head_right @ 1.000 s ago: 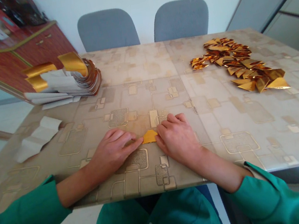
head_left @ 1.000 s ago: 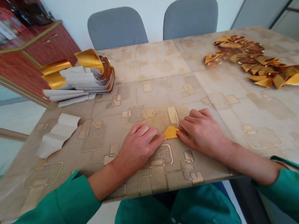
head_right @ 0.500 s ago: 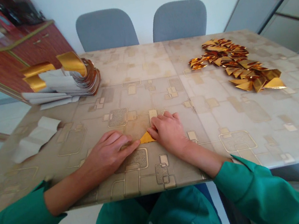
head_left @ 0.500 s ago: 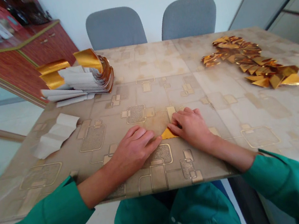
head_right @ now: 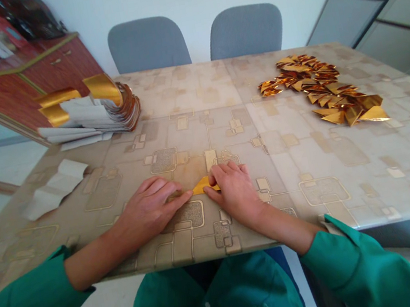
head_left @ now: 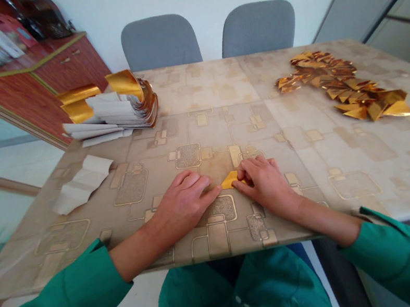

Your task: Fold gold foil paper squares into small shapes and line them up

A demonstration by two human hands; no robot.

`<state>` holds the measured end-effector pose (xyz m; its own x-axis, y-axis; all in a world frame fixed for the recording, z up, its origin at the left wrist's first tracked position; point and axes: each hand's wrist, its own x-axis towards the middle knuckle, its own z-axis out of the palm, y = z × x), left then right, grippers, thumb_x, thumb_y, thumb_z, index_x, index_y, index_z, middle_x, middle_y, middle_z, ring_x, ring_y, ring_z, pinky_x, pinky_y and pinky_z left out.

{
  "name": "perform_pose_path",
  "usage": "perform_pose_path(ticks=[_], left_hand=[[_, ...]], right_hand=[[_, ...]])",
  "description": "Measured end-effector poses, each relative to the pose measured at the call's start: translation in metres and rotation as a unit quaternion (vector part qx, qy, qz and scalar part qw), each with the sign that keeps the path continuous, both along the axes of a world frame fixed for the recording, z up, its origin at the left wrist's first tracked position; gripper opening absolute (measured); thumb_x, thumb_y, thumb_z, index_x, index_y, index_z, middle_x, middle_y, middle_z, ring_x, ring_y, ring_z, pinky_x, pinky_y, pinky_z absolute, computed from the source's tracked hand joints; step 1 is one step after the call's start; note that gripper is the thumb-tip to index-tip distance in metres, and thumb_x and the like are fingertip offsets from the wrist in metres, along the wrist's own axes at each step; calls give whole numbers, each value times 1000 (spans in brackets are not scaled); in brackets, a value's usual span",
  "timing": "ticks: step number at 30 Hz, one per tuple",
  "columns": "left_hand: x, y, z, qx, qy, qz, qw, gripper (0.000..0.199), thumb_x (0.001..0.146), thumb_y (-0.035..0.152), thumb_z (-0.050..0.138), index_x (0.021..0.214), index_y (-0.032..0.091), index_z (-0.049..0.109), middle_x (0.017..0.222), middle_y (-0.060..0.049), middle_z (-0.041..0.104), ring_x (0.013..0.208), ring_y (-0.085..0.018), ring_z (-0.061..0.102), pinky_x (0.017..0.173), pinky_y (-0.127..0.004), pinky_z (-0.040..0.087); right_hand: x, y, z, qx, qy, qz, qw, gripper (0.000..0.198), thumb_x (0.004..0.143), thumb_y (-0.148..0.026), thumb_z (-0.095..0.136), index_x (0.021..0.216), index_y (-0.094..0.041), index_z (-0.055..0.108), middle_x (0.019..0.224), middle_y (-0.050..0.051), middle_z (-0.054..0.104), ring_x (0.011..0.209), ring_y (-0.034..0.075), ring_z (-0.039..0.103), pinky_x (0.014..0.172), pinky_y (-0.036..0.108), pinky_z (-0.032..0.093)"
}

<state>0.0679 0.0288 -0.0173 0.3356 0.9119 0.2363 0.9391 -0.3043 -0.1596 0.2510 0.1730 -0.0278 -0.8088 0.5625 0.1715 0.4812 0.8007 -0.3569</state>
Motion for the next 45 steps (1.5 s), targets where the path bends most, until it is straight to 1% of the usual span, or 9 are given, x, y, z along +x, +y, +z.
perform_pose_path(ticks=[8,12,15,18,21,26,33,39,45], left_hand=[[-2,2,3,-11,9,0,1000,20,99,22,55,116,21,64,103,-5,64,95,-21,53,91,-38,39],[4,24,6,15,-7,-10,1000,16,95,34,63,95,19,67,94,-4,65,94,-22,53,90,-38,40],[7,41,4,30,12,-10,999,13,95,22,61,83,17,65,82,-3,63,84,-21,54,79,-35,41],[4,50,1,36,16,7,999,19,94,14,55,77,16,63,78,-5,63,78,-20,55,71,-33,41],[0,52,-2,39,-51,34,997,20,94,15,52,79,15,64,78,-5,64,77,-20,56,70,-31,42],[-1,51,-4,44,-249,38,967,10,95,21,57,95,15,65,84,-4,67,81,-18,59,74,-28,46],[5,49,-1,89,-358,22,929,12,94,22,63,85,15,67,78,-2,67,74,-15,59,72,-26,45],[-3,46,4,78,-375,20,924,9,92,21,66,86,16,70,79,-2,71,73,-14,62,70,-25,47],[-17,44,8,67,-375,29,924,9,93,16,63,95,16,72,84,-2,73,76,-13,66,70,-23,48]], right_hand=[[27,17,-2,-28,13,3,1000,9,91,-23,61,82,-21,60,79,0,63,81,20,51,71,32,25],[19,26,4,-18,31,115,993,5,92,-21,58,92,-19,62,93,5,64,90,19,53,75,30,34],[2,33,16,32,-28,198,979,16,92,-32,62,96,-17,64,96,7,62,90,20,53,77,31,37],[-12,40,25,66,-77,214,972,17,87,-34,70,91,-18,67,89,4,62,79,17,54,71,29,35],[-18,45,25,73,-67,235,967,11,91,-28,65,91,-18,69,85,3,64,74,15,55,69,28,35],[-13,51,12,36,42,276,960,23,101,-28,50,95,-18,70,81,3,66,78,15,59,73,29,38],[-9,47,20,-15,101,258,961,26,99,-36,53,100,-16,70,85,5,68,82,16,58,75,29,42],[-9,51,26,-47,78,304,948,37,105,-29,40,91,-17,72,82,4,68,78,13,59,78,29,42],[-4,67,23,-83,47,259,961,30,103,-32,46,108,-19,72,90,5,74,82,15,64,75,27,45]])
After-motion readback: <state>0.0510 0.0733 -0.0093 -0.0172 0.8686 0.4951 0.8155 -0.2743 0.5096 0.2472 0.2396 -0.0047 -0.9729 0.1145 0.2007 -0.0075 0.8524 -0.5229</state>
